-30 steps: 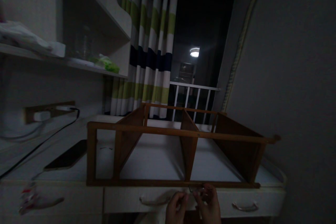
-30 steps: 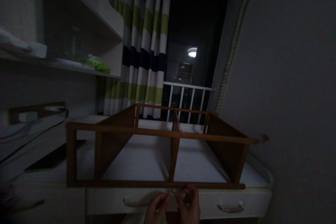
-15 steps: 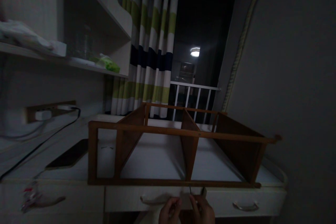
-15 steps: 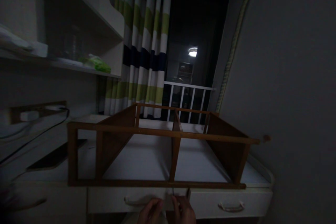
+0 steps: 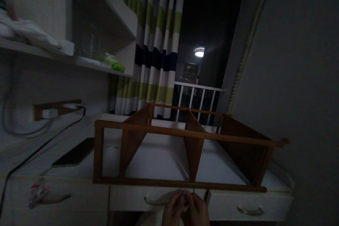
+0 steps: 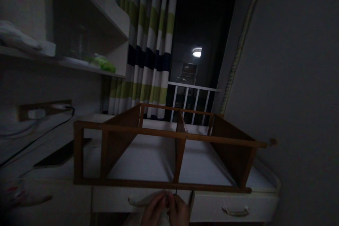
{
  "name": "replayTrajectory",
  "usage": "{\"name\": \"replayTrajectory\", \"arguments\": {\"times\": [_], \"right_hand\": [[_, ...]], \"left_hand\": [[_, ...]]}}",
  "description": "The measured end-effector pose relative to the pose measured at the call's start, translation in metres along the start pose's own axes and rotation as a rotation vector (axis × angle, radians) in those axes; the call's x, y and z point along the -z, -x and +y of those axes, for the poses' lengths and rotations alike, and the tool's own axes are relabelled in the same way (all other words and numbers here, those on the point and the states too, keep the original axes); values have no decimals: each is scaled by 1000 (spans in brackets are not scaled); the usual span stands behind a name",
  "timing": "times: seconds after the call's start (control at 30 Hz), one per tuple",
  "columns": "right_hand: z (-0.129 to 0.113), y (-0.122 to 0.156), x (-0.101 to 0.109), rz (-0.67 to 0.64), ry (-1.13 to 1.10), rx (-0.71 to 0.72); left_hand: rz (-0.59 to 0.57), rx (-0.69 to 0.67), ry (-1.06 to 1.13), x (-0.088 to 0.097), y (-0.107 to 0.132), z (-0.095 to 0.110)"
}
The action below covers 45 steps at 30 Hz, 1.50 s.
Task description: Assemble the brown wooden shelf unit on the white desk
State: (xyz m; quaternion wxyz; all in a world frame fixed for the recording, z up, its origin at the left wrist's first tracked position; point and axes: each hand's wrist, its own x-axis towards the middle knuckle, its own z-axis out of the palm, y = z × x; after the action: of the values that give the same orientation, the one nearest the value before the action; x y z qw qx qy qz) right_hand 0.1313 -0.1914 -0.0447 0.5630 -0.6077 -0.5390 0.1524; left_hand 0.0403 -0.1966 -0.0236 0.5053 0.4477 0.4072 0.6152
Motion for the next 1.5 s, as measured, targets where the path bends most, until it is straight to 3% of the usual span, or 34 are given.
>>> {"name": "replayTrajectory", "arguments": {"times": [0.1, 0.2, 0.4, 0.47, 0.53, 0.6, 0.67, 0.8, 0.97, 1.13, 1.5], "right_hand": [[1, -4, 5, -88, -69, -44], [-2, -7, 12, -137, -93, -58], [-10, -4, 21, 58, 348, 64], [-9, -4, 23, 111, 504, 136], [-6, -7, 25, 110, 610, 300], [-3, -11, 28, 78, 662, 491], [-2, -14, 31, 53, 644, 558], [-12, -13, 31, 117, 350, 367], [-19, -11, 35, 183, 68, 170], [-7, -13, 42, 277, -4, 134], [18, 0, 32, 332, -56, -6]], "left_hand": [[-73, -6, -7, -2, -5, -2], [-65, -53, -70, -1, -8, -5], [-65, -137, -197, -1, -12, 6], [-75, -160, -224, -3, -14, 12], [-98, -193, -255, -6, -15, 18], [-131, -235, -283, -9, -15, 22], [-175, -280, -300, -11, -14, 27], [-277, -327, -297, -12, -5, 30], [-287, -375, -362, -11, -1, 20], [-227, -418, -434, -9, -8, 13], [-124, -303, -528, 1, -9, 11]]}}
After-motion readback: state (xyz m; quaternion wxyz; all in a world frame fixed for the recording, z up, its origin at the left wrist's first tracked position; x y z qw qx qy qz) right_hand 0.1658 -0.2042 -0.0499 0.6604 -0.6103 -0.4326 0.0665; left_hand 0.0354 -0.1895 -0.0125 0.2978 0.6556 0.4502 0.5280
